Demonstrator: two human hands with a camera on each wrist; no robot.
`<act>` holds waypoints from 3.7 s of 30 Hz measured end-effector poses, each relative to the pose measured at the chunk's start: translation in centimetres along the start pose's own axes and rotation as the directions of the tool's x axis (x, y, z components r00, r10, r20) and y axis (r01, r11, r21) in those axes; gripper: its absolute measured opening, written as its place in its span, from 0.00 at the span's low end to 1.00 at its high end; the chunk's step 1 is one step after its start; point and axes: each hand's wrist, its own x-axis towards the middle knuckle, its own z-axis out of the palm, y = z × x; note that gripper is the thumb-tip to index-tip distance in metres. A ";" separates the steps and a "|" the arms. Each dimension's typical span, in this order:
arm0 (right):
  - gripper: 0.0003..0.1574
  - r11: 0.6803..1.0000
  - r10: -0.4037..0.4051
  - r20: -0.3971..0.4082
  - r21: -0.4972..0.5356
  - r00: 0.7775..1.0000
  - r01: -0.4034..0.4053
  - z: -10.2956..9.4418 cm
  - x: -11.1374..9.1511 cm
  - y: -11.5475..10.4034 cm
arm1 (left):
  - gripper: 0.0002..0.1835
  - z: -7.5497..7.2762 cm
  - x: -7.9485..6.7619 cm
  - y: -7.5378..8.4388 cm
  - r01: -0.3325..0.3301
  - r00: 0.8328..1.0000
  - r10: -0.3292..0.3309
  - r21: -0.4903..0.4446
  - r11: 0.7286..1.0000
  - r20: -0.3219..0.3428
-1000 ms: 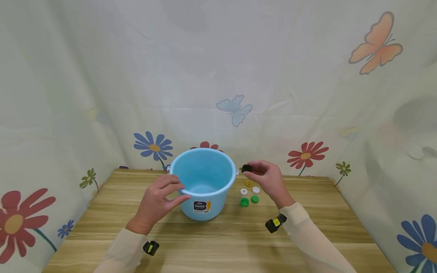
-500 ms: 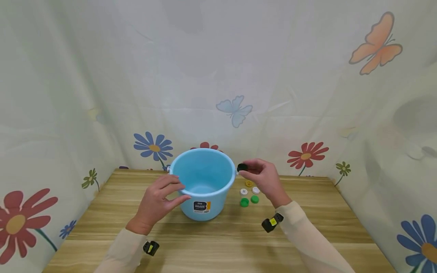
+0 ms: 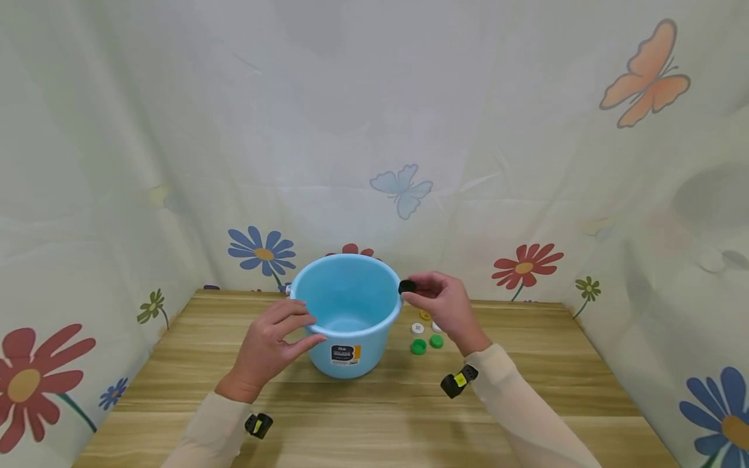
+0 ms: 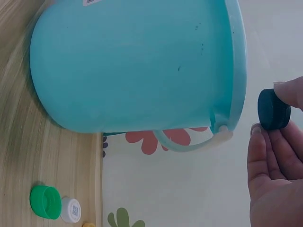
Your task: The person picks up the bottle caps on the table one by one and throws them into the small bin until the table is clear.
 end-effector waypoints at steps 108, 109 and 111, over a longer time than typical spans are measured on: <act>0.38 0.999 -0.033 -0.061 0.004 0.998 0.033 3.5 1.6 0.9 | 0.22 0.1 -0.4 0.0 -0.002 1.000 0.002 0.001 1.000 -0.013; 0.38 0.999 -0.035 -0.061 0.001 0.998 0.035 3.4 1.6 1.0 | 0.21 0.1 -0.4 0.0 -0.004 1.000 0.004 0.001 1.000 -0.014; 0.38 0.999 -0.040 -0.066 -0.005 0.997 0.039 3.3 1.6 1.0 | 0.21 0.1 -0.4 0.0 -0.007 1.000 0.007 0.003 1.000 -0.016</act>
